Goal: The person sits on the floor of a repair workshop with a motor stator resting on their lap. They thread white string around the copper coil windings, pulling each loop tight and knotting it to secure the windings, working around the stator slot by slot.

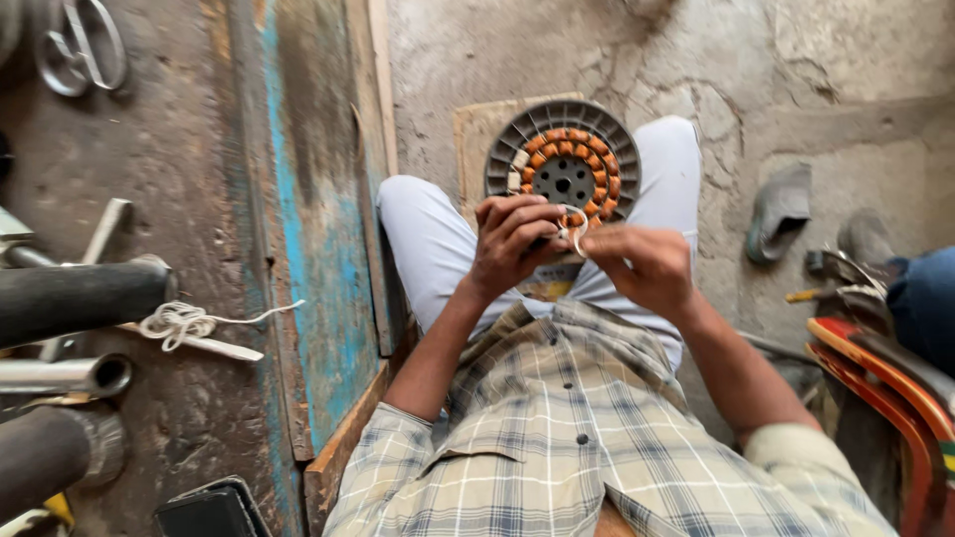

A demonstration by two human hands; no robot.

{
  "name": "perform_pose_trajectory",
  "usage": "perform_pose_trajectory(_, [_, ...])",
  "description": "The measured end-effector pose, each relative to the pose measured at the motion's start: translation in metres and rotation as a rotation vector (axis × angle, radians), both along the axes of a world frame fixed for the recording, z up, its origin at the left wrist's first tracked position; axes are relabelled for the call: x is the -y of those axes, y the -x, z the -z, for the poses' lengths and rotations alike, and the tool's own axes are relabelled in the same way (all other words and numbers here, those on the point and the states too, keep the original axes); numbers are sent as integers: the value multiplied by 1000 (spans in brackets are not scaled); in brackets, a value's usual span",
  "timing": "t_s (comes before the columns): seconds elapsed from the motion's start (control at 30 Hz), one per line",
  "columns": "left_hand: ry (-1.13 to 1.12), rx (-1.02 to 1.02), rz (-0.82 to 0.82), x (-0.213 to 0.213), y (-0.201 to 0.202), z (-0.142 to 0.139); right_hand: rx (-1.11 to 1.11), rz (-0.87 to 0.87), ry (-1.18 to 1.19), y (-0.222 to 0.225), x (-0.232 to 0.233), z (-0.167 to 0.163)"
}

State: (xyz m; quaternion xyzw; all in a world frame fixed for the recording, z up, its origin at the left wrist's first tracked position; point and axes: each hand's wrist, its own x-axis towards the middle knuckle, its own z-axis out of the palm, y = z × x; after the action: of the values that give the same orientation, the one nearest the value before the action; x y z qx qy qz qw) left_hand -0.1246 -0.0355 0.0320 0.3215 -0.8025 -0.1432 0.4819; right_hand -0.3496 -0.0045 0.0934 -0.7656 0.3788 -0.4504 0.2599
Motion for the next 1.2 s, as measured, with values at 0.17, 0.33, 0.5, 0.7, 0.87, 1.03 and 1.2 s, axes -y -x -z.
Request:
perform_pose_trajectory(0.17, [8,-11,-62,-7,6,7,-23,-58,40,-11,45,-1])
perform_pose_trajectory(0.33, [17,-45,-133,-13,15,9,-191,16,258,-19,62,-4])
perform_pose_trajectory(0.5, [18,-47,-155,-15,17,10,-194,50,197,-22,62,-3])
perform_pose_trajectory(0.7, [17,-24,-173,-16,17,9,-146,93,156,-24,60,3])
perform_pose_trajectory(0.87, [20,-29,-172,-16,18,9,-100,130,125,-24,57,7])
perform_pose_trajectory(1.03, [69,74,-174,-19,14,4,-42,175,99,-26,51,11])
perform_pose_trajectory(1.2, [106,86,-127,-14,9,2,12,219,66,-27,45,14])
